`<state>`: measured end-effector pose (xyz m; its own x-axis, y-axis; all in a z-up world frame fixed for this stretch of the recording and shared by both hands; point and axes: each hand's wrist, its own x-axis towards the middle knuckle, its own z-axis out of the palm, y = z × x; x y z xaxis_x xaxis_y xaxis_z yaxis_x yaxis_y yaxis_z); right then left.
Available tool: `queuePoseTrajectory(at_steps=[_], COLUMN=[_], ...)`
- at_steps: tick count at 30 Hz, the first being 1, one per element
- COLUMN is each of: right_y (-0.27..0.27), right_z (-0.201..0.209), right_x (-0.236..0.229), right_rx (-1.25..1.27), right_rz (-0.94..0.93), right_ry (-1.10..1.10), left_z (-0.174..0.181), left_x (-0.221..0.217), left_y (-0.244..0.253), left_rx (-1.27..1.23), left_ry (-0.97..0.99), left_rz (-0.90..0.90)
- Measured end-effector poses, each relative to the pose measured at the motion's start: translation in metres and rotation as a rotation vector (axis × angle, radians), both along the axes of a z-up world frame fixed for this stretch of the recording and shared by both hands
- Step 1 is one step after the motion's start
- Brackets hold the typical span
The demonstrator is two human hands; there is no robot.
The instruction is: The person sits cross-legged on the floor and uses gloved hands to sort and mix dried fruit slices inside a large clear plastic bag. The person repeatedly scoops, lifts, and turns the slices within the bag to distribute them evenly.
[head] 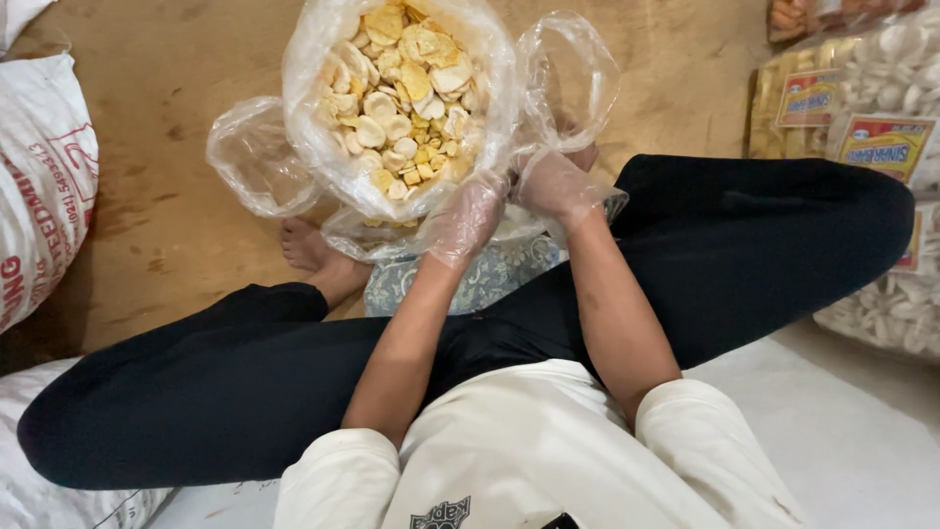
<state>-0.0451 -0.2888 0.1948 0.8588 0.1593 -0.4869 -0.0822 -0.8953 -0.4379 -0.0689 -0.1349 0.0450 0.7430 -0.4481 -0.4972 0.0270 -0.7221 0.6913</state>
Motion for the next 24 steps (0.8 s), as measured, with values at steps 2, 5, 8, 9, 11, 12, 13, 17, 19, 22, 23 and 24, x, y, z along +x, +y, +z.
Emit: queuePoseTrajectory(at_steps=[2, 5, 8, 9, 11, 12, 13, 17, 19, 22, 23, 24], right_y=[0.004, 0.009, 0.016, 0.019, 0.026, 0.028, 0.030, 0.033, 0.036, 0.041, 0.044, 0.046], right_z=[-0.003, -0.005, -0.007, -0.007, -0.008, -0.008, -0.008, -0.015, -0.018, -0.018, -0.018, -0.018], right_x=[-0.001, 0.001, 0.004, 0.004, 0.006, 0.007, 0.009, 0.014, 0.014, 0.015, 0.014, 0.015], right_rx=[-0.037, -0.073, -0.112, -0.112, -0.149, -0.149, -0.168, -0.226, -0.248, -0.291, -0.310, -0.311], right_rz=[-0.021, -0.042, -0.067, -0.070, -0.088, -0.088, -0.097, -0.135, -0.146, -0.153, -0.159, -0.159], right_ry=[0.014, 0.024, 0.032, 0.031, 0.038, 0.035, 0.039, 0.060, 0.073, 0.077, 0.080, 0.077], left_z=[-0.003, -0.016, -0.035, -0.049, -0.079, -0.110, -0.142, 0.016, 0.004, -0.008, -0.014, -0.021], left_x=[-0.009, -0.018, -0.025, -0.027, -0.028, -0.025, -0.021, 0.017, 0.015, 0.014, 0.015, 0.016], left_y=[-0.004, -0.010, -0.019, -0.024, -0.032, -0.042, -0.052, -0.034, -0.032, -0.043, -0.045, -0.046], left_rx=[0.053, 0.131, 0.205, 0.204, 0.306, 0.307, 0.489, 0.294, 0.298, 0.307, 0.312, 0.317], left_ry=[-0.107, -0.274, -0.444, -0.446, -0.356, -0.358, -0.307, 0.232, 0.245, 0.264, 0.269, 0.274], left_rz=[-0.080, -0.196, -0.315, -0.318, -0.453, -0.452, -0.525, -0.039, -0.044, -0.034, -0.032, -0.030])
